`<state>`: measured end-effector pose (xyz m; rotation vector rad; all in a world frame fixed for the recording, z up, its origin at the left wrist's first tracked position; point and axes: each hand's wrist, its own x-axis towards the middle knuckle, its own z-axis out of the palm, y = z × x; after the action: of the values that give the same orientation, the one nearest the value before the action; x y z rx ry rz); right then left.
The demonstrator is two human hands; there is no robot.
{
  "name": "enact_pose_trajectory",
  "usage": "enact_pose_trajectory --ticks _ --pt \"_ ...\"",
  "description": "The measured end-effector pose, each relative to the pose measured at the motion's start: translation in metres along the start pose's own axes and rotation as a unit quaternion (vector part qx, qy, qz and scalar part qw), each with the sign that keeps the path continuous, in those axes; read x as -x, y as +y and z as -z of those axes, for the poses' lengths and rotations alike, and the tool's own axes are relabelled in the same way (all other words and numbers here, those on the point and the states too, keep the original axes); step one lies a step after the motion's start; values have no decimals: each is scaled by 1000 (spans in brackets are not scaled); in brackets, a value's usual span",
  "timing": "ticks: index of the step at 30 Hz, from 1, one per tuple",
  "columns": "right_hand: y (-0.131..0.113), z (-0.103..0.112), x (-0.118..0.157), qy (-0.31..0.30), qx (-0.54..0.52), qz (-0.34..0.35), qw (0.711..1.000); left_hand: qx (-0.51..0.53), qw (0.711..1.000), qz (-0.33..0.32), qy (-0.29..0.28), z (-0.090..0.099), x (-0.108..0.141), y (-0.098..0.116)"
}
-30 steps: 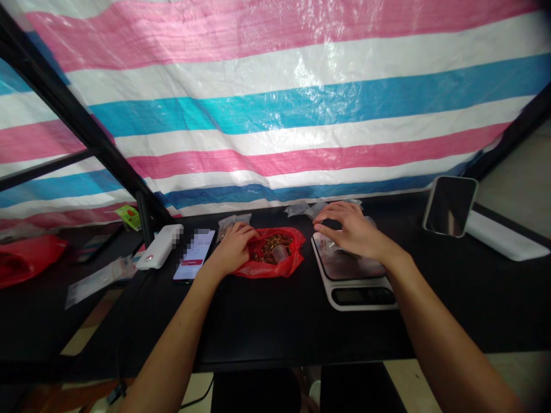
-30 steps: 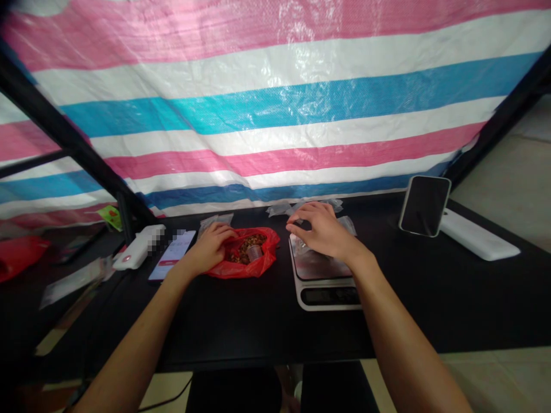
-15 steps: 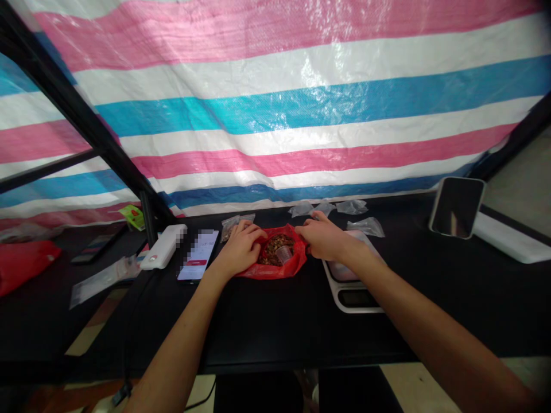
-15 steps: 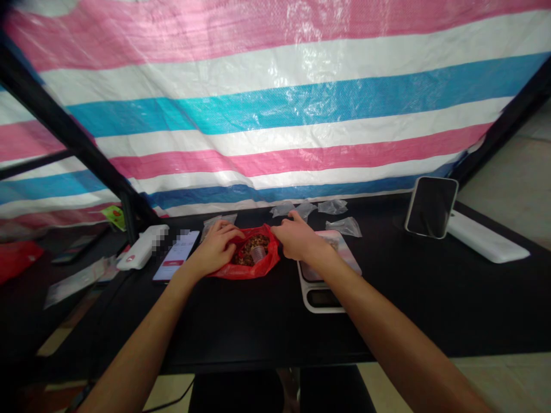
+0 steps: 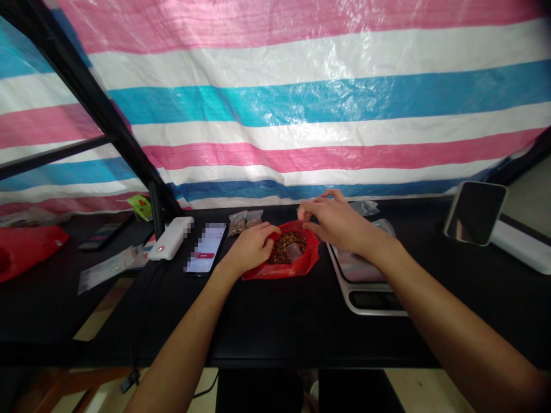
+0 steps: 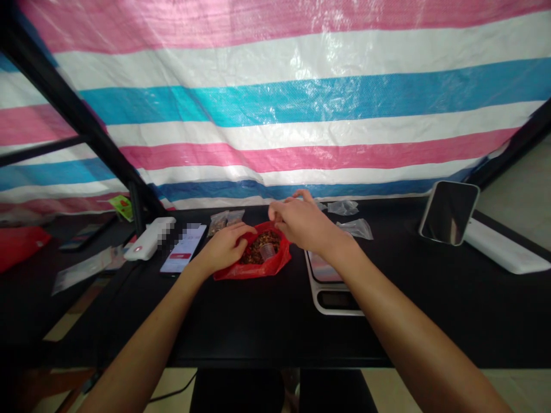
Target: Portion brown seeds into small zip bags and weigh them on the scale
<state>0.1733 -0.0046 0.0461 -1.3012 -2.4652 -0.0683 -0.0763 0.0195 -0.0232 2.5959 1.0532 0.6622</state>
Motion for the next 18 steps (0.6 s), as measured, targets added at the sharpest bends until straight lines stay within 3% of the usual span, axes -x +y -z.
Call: enact_pose_trajectory --ticks 4,9,13,16,18 --pt "-15 1 -2 -23 -65 44 997 9 999 8 31 -3 0 -3" --pt "21 -2 48 -28 -52 -60 996 -13 991 -22 129 -3 -1 -4" --pt "57 -7 87 -104 -55 -131 984 -1 986 -43 159 -4 -1 1" --pt "62 -7 92 -106 -76 -155 979 37 986 -55 151 -6 -2 8" --pt "53 -4 85 -57 -134 -163 976 73 986 -52 141 -6 -1 13"
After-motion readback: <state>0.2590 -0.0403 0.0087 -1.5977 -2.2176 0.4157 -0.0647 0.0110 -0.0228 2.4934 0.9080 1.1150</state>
